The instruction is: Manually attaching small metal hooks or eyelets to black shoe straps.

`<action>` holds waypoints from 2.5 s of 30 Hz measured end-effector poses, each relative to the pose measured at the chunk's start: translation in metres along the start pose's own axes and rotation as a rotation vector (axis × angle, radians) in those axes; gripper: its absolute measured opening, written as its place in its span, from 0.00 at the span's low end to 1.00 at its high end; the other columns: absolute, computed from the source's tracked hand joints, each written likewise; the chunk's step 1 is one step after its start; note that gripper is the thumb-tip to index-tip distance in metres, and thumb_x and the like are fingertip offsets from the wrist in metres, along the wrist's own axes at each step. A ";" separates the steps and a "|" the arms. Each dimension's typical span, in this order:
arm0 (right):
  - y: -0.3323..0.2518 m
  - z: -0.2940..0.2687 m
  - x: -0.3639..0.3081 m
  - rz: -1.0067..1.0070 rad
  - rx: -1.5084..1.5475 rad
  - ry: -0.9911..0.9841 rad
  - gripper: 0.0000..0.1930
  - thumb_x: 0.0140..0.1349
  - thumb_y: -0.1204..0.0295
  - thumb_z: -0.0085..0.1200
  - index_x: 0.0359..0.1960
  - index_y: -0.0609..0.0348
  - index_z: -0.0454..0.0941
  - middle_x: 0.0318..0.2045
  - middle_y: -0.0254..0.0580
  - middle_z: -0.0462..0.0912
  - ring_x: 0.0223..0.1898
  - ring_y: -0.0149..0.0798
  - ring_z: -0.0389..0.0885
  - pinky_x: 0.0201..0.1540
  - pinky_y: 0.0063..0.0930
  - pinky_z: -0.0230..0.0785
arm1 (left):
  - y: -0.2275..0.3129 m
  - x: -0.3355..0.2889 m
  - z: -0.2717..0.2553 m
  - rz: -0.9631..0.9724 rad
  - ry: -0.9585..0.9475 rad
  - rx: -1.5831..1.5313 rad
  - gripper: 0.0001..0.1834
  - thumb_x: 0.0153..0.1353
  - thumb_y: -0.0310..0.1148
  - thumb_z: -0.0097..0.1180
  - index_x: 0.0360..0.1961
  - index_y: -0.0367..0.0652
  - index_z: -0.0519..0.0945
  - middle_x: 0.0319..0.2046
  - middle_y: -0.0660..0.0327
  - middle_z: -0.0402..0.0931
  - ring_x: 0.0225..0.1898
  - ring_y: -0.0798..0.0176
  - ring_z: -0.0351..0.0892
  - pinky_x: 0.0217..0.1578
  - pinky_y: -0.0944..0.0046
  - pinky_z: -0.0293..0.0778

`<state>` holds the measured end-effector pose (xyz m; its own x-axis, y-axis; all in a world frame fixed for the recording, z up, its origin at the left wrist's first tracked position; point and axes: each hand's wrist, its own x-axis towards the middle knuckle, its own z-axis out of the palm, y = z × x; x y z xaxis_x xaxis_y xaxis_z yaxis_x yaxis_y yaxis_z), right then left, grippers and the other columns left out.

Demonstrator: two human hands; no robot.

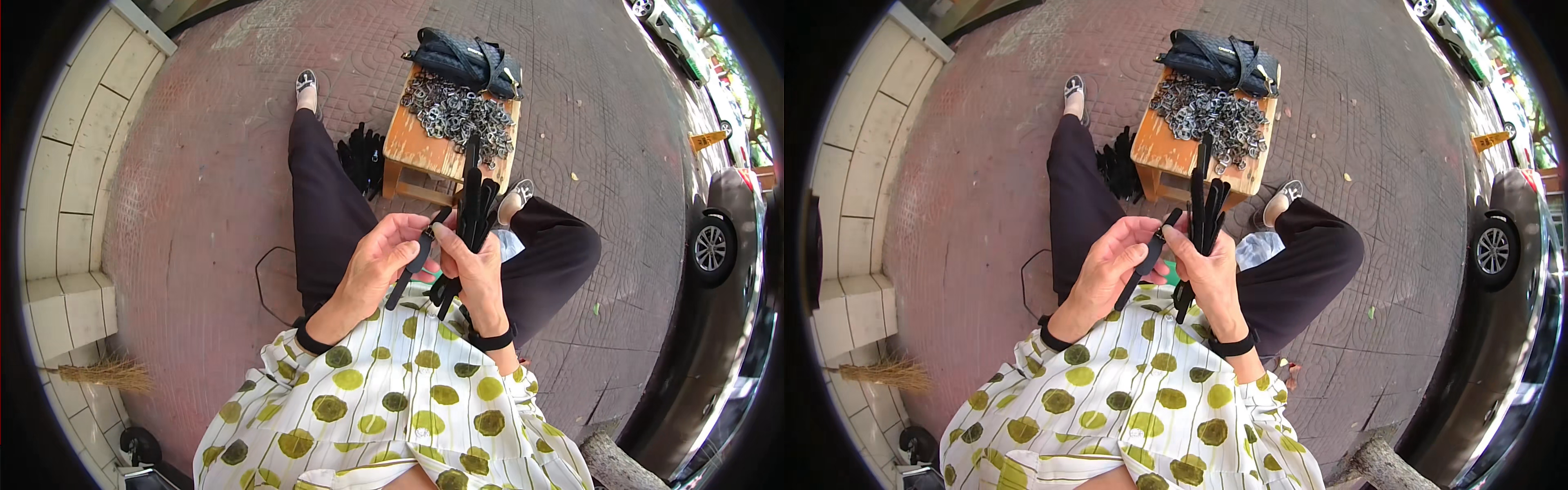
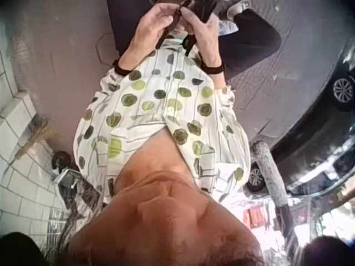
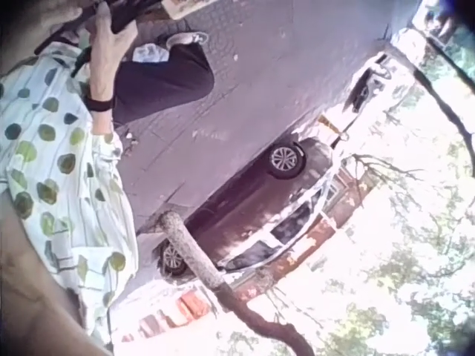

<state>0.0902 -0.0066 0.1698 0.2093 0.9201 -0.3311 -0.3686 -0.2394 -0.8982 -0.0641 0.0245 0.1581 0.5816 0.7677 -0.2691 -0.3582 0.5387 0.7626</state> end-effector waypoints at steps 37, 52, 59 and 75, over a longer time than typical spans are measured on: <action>0.001 0.005 -0.007 0.018 -0.085 -0.062 0.05 0.58 0.73 0.58 0.28 0.60 0.75 0.18 0.26 0.74 0.14 0.17 0.63 0.16 0.13 0.52 | -0.014 -0.007 0.000 0.273 0.105 0.168 0.08 0.63 0.23 0.50 0.43 0.37 0.69 0.30 0.62 0.73 0.23 0.75 0.74 0.21 0.76 0.74; -0.002 0.007 -0.011 -0.045 -0.252 -0.019 0.04 0.57 0.75 0.58 0.31 0.62 0.78 0.21 0.25 0.75 0.23 0.17 0.68 0.24 0.14 0.60 | -0.008 -0.006 -0.011 0.102 0.042 0.106 0.14 0.61 0.24 0.54 0.47 0.34 0.70 0.36 0.61 0.73 0.27 0.77 0.73 0.20 0.78 0.68; 0.001 0.006 -0.010 -0.054 -0.268 -0.044 0.06 0.57 0.74 0.60 0.34 0.63 0.79 0.23 0.28 0.78 0.24 0.18 0.70 0.25 0.14 0.61 | -0.016 -0.009 -0.009 0.157 0.098 0.224 0.13 0.61 0.27 0.56 0.46 0.32 0.73 0.34 0.62 0.76 0.29 0.78 0.72 0.27 0.80 0.69; -0.001 0.004 -0.015 -0.234 -0.533 -0.083 0.06 0.54 0.77 0.61 0.33 0.63 0.80 0.25 0.30 0.79 0.27 0.22 0.72 0.31 0.18 0.66 | -0.018 -0.014 -0.005 0.319 0.213 0.348 0.11 0.63 0.31 0.55 0.40 0.33 0.74 0.33 0.62 0.77 0.32 0.76 0.75 0.32 0.77 0.71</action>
<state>0.0841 -0.0193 0.1773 0.1507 0.9833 -0.1017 0.1902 -0.1298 -0.9731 -0.0700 0.0057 0.1453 0.3086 0.9480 -0.0779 -0.2080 0.1471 0.9670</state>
